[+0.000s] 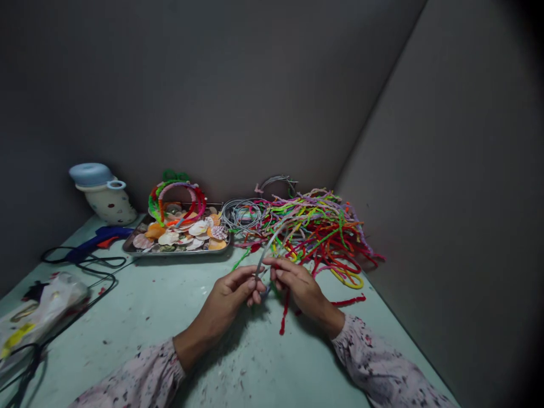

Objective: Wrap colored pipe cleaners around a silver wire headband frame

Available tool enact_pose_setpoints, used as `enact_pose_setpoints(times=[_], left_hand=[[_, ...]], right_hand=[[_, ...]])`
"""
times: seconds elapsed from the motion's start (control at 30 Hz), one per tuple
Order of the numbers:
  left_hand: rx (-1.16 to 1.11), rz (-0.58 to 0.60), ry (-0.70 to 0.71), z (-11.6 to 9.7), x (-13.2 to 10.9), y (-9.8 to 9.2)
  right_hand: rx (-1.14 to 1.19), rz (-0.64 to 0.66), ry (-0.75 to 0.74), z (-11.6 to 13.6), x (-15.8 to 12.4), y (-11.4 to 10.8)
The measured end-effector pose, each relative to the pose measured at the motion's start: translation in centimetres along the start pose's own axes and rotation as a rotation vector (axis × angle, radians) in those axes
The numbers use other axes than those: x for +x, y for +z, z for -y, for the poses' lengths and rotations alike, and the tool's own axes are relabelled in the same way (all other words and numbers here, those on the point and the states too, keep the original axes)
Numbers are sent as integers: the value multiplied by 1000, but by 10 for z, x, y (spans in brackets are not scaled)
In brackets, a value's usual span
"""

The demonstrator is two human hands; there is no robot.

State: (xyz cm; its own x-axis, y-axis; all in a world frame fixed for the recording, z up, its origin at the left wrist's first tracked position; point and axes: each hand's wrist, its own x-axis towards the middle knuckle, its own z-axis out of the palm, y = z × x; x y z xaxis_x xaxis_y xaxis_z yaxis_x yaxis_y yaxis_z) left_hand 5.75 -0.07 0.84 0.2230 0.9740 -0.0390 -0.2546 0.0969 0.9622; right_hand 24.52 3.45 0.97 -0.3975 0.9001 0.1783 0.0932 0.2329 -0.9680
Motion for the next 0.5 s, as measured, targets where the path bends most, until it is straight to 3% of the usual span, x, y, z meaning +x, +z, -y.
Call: enact_pose_setpoints(times=[0.23,0.5], left_hand=[[-7,-46,-44,2,3,-3],[-130,-75,-73,8,5,-6]], right_hand=[[-139,-130,-84,-11,-3,16],[-320,-238,-152,-12,-4,15]])
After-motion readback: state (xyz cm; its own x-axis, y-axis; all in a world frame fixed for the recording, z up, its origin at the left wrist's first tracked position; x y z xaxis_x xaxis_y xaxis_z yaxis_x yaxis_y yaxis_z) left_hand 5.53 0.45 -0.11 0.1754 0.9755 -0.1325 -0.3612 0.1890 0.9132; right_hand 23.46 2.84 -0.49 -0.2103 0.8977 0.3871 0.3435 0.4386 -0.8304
